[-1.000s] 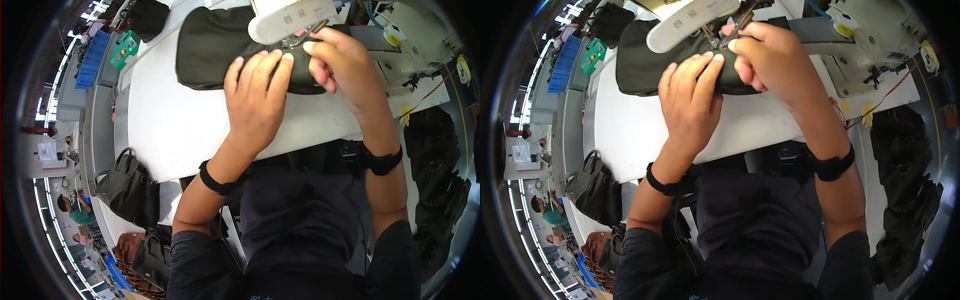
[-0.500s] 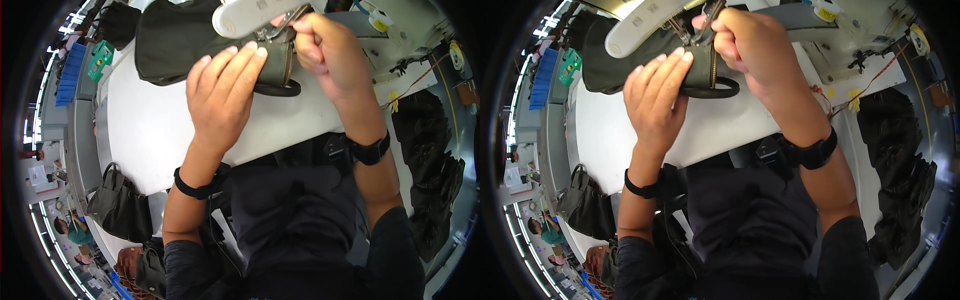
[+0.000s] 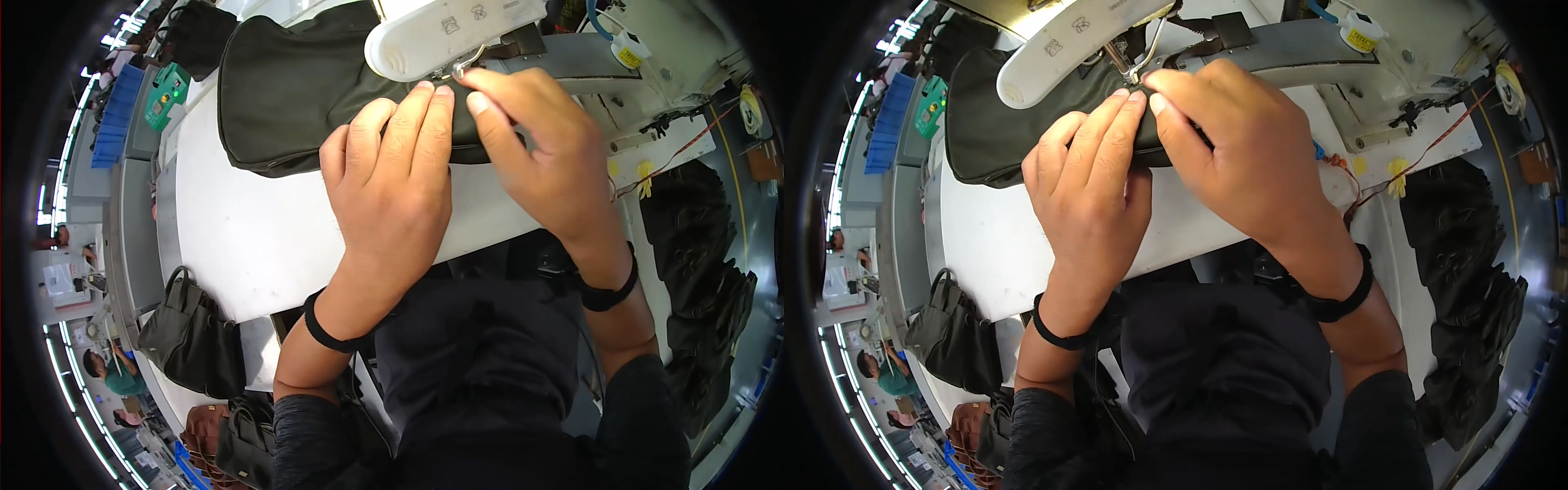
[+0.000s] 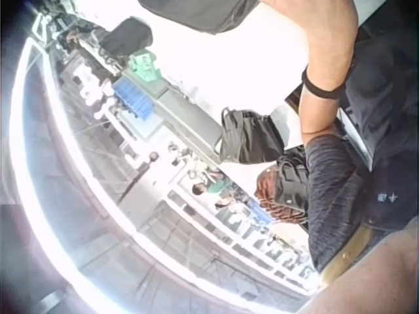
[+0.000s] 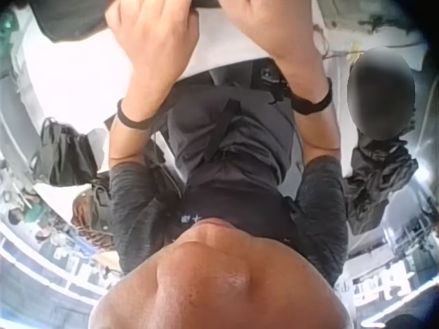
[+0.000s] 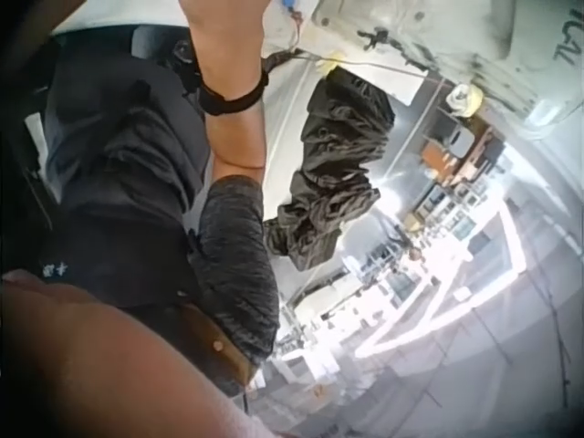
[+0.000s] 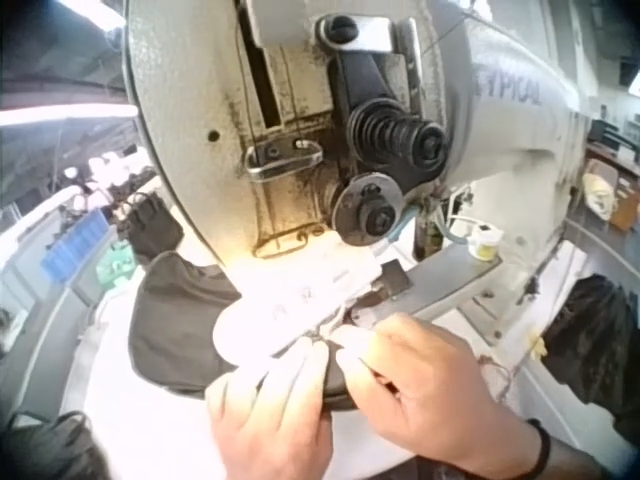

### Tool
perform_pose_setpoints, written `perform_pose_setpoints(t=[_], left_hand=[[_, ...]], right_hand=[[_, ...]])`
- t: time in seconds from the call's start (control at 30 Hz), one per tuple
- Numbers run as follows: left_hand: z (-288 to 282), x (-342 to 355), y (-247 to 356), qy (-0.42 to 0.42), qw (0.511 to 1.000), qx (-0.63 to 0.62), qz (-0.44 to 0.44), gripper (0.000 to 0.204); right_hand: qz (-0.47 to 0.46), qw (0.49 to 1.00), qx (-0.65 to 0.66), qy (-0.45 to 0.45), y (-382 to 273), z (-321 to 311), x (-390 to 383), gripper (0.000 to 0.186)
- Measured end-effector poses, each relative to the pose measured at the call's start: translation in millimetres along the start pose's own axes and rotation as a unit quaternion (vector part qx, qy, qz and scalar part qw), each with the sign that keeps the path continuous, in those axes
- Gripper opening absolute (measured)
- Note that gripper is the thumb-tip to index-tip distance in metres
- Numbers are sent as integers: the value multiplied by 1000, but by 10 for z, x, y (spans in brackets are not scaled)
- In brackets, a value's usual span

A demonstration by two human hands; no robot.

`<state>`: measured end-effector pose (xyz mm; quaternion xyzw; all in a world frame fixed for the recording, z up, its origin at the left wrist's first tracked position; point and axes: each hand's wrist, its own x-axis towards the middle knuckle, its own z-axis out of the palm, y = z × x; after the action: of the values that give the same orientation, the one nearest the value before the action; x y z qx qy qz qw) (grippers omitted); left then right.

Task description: Sewing and assembling a green fabric bag using an industrial sewing machine.

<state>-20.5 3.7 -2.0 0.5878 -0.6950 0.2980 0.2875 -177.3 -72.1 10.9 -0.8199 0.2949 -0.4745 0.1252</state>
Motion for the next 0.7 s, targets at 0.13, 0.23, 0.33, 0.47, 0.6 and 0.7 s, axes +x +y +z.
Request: perform_pose_setpoints(t=[0.13,0.23,0.33,0.47,0.6,0.7], left_hand=[[-22,31,59,-3,1000,7,-23,58],[-48,49,104,-9,999,17,-26,57],[-41,36,118,-13,999,25,-27,56],[-65,65,127,-5,999,30,-16,52],[-35,62,114,17,999,32,-5,49],[-15,62,105,27,999,36,-1,48]], right_hand=[[-66,996,-13,50,126,140,-10,18],[-80,995,-30,47,132,160,-12,19],[-73,996,-27,49,128,168,-23,19],[-75,996,-26,48,133,151,-27,19],[-72,996,-18,54,143,174,-39,19],[-64,996,-19,51,136,173,-31,19]])
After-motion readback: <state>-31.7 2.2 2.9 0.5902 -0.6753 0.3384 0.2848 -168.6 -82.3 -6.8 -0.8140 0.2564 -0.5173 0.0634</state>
